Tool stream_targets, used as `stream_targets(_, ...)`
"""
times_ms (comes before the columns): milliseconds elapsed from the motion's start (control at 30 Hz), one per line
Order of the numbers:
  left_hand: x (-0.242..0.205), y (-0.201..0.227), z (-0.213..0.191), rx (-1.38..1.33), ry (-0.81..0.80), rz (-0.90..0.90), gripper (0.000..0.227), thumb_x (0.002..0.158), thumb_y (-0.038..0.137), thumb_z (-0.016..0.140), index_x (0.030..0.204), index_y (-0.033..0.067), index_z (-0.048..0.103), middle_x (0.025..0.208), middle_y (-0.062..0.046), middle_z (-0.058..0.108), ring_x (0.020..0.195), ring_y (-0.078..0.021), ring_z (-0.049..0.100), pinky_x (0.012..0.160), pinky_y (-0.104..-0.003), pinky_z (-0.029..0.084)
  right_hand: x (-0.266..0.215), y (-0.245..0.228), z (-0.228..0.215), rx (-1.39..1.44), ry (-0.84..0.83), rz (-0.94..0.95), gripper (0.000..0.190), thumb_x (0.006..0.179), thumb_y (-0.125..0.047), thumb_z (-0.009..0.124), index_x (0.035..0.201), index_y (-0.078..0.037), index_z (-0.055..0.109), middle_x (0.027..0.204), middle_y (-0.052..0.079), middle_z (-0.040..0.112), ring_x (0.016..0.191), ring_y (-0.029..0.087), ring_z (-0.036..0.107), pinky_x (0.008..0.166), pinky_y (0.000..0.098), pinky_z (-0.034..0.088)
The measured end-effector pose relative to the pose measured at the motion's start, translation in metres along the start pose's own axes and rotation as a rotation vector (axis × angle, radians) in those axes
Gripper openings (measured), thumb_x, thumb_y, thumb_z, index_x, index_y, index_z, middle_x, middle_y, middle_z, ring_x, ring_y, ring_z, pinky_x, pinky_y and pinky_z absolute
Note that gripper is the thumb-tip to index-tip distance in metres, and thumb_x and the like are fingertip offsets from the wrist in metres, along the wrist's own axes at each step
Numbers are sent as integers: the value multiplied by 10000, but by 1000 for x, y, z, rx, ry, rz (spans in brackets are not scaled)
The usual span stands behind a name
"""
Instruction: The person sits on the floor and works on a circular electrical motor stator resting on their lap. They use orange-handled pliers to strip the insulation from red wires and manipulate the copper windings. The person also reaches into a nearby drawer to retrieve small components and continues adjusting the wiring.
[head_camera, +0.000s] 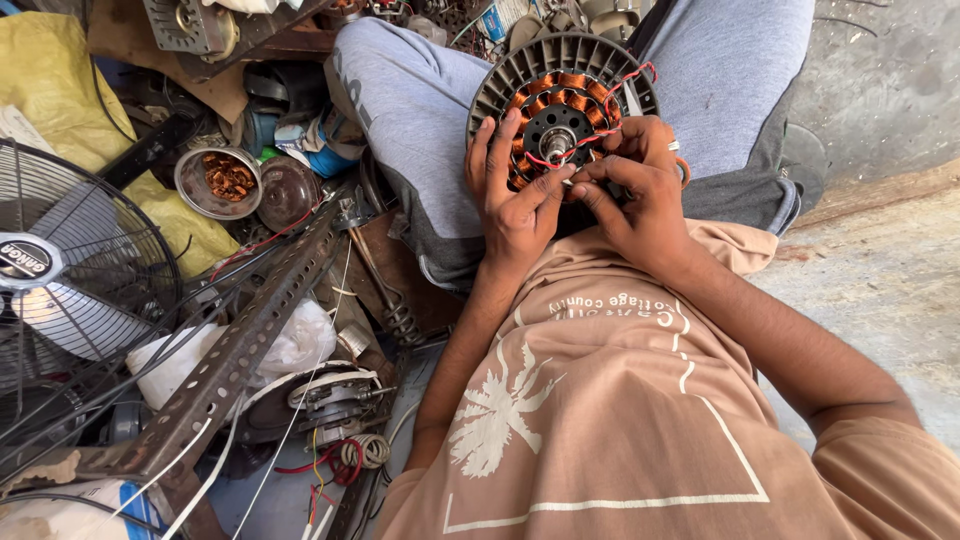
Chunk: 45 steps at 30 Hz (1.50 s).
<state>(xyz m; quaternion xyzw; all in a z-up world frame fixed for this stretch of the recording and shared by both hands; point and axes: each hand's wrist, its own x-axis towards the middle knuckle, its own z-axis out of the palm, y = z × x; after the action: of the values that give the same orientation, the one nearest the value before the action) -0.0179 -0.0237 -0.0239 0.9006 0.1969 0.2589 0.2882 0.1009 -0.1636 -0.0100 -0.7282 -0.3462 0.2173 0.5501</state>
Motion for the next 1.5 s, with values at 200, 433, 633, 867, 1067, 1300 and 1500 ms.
stream_targets(200,-1,9,-7,199,21,69,141,949,148,785,1083,190,804,1457,-95,542,1410,-342,421,1193,-520,345,5,-6,-2,-46,-26,-1,164,884,-54,837,1025,-66,755,1214,134,502,1160,286,507,1005,385,452)
stream_targets(433,-10,7,-14,265,10,124,200,936,95,772,1125,158,791,1279,-82,618,1256,-309,507,1061,-504,397,7,-9,-3,-176,-47,-89,192,862,-94,860,1025,-81,760,1247,157,560,1172,331,545,985,420,462)
stream_targets(633,-11,-6,-17,-84,15,-25,196,927,9,742,1108,83,751,1260,-104,642,1271,-340,609,1115,-482,500,6,-17,5,-185,-34,-143,219,817,-140,898,1004,-100,791,1248,133,583,1157,342,538,939,429,469)
stream_targets(867,-5,-21,-14,-97,56,67,172,936,13,731,1103,46,759,1124,-100,708,1207,-303,655,1050,-466,526,11,-20,14,-252,-23,-167,210,791,-116,898,965,-104,781,1191,120,588,1128,345,517,930,449,456)
stream_targets(1067,-9,-23,-8,-79,99,69,145,963,48,731,1106,50,758,1142,-93,702,1199,-289,665,1037,-452,543,6,-12,13,-166,-42,-98,213,828,-102,887,998,-81,762,1209,128,578,1137,319,550,918,420,475)
stream_targets(1300,-10,-24,-9,-156,116,49,130,949,62,744,1076,44,761,1200,-106,688,1191,-296,665,1029,-443,551,8,-15,13,-206,-23,-150,224,828,-118,899,1013,-84,778,1215,128,592,1145,323,542,923,419,472)
stream_targets(1500,-6,-17,-16,-203,99,-1,111,924,38,733,1032,21,751,1254,-113,687,1208,-303,670,1060,-426,539,7,-17,6,-196,-32,-153,244,835,-103,881,1056,-87,779,1230,134,597,1160,322,549,934,421,489)
